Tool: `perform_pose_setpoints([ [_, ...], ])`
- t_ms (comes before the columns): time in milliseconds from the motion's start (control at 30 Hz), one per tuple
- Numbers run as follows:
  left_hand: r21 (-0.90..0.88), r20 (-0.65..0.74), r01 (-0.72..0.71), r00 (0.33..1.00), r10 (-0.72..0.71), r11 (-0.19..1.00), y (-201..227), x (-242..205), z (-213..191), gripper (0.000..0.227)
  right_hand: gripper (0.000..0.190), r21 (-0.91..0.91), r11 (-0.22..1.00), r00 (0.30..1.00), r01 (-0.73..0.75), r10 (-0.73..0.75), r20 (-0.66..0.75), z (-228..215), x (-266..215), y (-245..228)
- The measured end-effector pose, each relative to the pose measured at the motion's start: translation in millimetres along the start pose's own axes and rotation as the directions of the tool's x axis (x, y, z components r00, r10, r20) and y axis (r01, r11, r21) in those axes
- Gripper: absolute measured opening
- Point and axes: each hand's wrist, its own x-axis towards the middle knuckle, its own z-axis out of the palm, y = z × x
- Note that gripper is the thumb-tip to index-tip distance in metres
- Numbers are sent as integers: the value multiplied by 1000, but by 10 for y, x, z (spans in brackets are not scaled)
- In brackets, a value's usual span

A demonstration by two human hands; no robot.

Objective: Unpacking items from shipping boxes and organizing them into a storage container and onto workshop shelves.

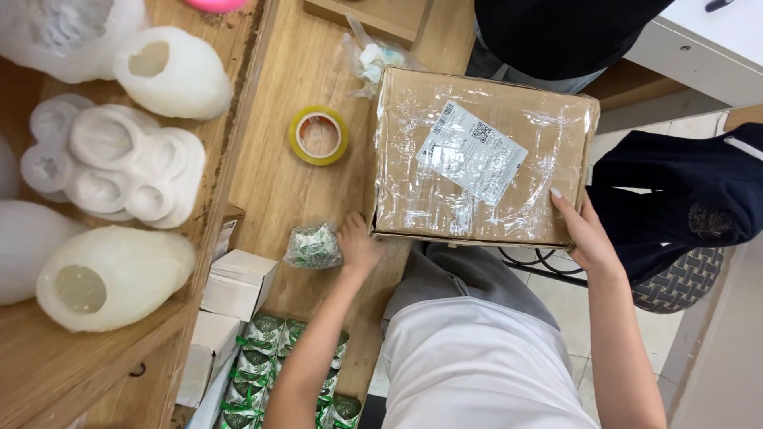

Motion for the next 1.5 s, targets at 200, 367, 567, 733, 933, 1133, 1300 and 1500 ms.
perform_pose_setpoints([
  [200, -303, -24, 152, 986, -167, 941, -255, -164, 555, 54, 72, 52, 998, 998, 24, -27, 48, -22, 34, 98],
  [367, -109, 346, 398, 874, -341, 911, -181, -390, 480, 57, 68, 43, 998, 998, 35, -38, 55, 12, -16, 52],
  [567, -154, 28, 262, 965, -261, 953, 237, -207, -127, 97, 67, 33, 997, 996, 63, -65, 67, 1, 10, 82],
  [733, -48, 81, 352, 934, -348, 935, 130, -37, 222, 115, 68, 35, 997, 996, 75, -77, 55, 19, 39, 95],
  [933, -239, -69, 304, 942, -328, 922, 113, -48, 258, 108, 74, 26, 999, 999, 42, -43, 26, 56, -35, 17],
  [1133, -323, -104, 304, 930, -353, 896, 52, -113, 226, 82, 76, 25, 999, 999, 36, -37, 22, 79, -77, -57],
  [1300, -267, -127, 348, 912, -391, 899, -40, -212, 483, 63, 76, 20, 998, 997, 67, -68, 40, 32, 39, 9],
  [1500, -201, -53, 380, 916, -398, 903, -45, -470, 300, 46, 77, -21, 993, 989, 114, -112, 97, 35, 11, -67],
])
